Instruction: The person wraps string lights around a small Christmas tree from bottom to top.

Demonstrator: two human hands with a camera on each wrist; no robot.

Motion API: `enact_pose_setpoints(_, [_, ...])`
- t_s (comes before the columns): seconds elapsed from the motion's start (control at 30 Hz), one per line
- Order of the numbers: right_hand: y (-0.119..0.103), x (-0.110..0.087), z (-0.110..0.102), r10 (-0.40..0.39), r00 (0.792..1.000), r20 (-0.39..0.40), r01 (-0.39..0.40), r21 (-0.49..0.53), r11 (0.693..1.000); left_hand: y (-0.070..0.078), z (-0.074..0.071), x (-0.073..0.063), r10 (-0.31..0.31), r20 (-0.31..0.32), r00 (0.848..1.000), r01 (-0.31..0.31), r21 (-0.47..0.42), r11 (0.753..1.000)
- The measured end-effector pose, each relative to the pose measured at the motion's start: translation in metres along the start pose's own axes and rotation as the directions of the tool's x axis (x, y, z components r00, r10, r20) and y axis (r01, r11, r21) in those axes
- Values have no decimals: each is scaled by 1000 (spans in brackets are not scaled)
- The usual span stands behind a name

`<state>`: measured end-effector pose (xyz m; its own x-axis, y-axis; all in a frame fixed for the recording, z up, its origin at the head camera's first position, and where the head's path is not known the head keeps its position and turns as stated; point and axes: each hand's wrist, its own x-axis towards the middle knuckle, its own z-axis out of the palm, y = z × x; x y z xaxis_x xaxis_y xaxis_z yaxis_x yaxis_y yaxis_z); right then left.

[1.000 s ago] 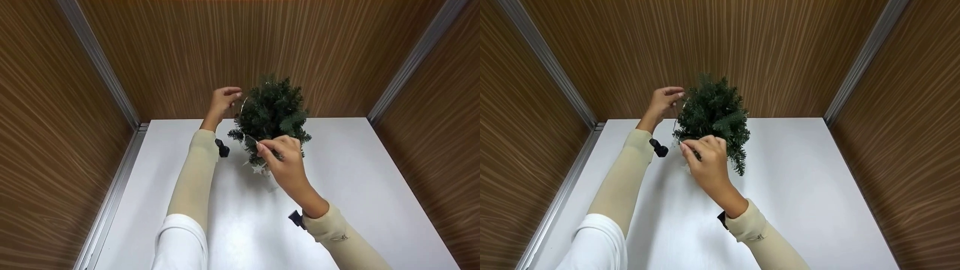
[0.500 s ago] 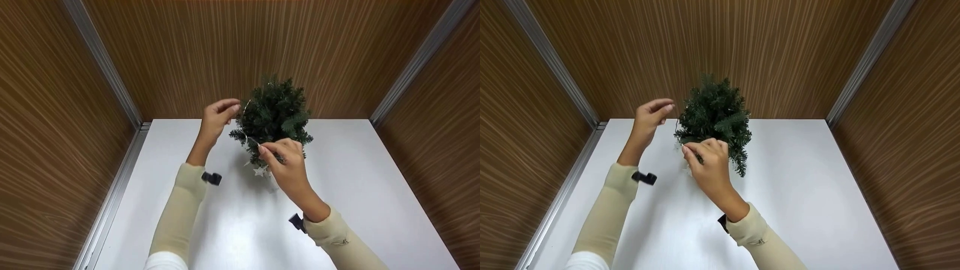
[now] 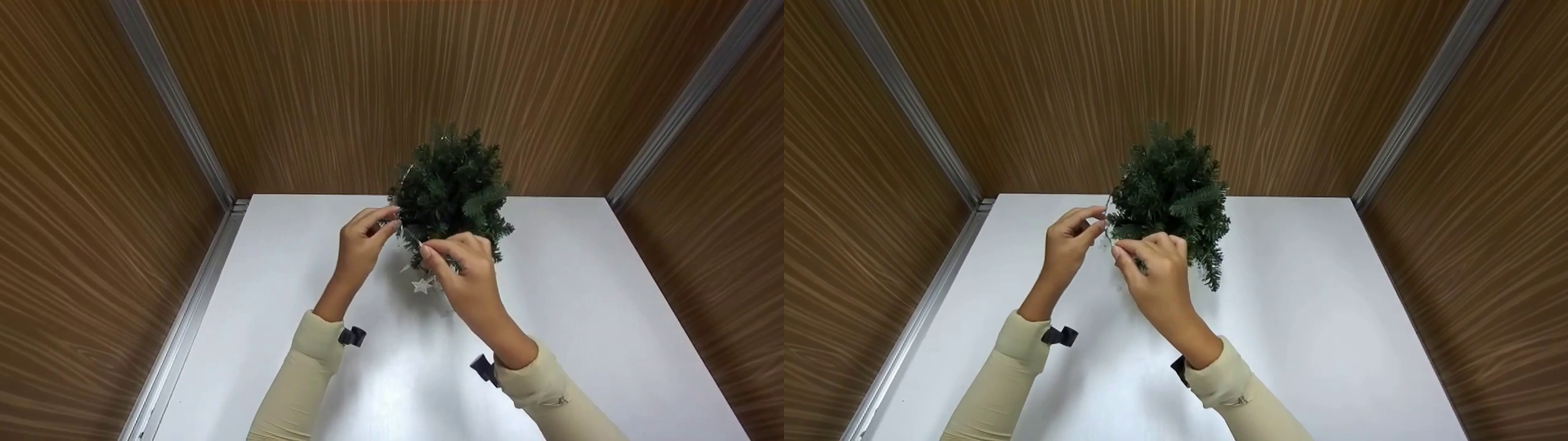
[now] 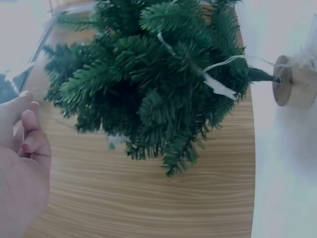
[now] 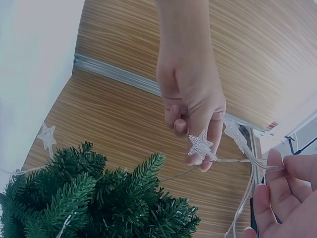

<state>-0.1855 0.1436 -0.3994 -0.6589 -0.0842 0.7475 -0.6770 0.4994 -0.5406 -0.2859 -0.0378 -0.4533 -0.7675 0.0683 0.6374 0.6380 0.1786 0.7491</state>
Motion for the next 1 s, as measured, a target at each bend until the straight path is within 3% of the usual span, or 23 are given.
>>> enact_pose_setpoints(0.13, [0,-3,1,-8,1000,14,8,0,1000,-3,7,6,4,-27,1000,-4,7,1000])
enact_pose_setpoints(0.37, [1,-8,2,-32,999,35,32,-7,999,-5,8,18,14,-162,987,-5,56,998])
enact_pose_setpoints(0.6, [5,-17,-8,-43,997,68,47,-45,998,1,6,24,20,-208,978,-14,31,999])
enact_pose_setpoints(0.83, [10,-27,-25,-91,992,88,98,-75,992,0,0,18,94,-246,965,-73,93,993])
enact_pose_setpoints(1.0, [13,-33,-40,-109,990,84,118,-107,987,-2,-1,8,131,-228,965,-103,133,986])
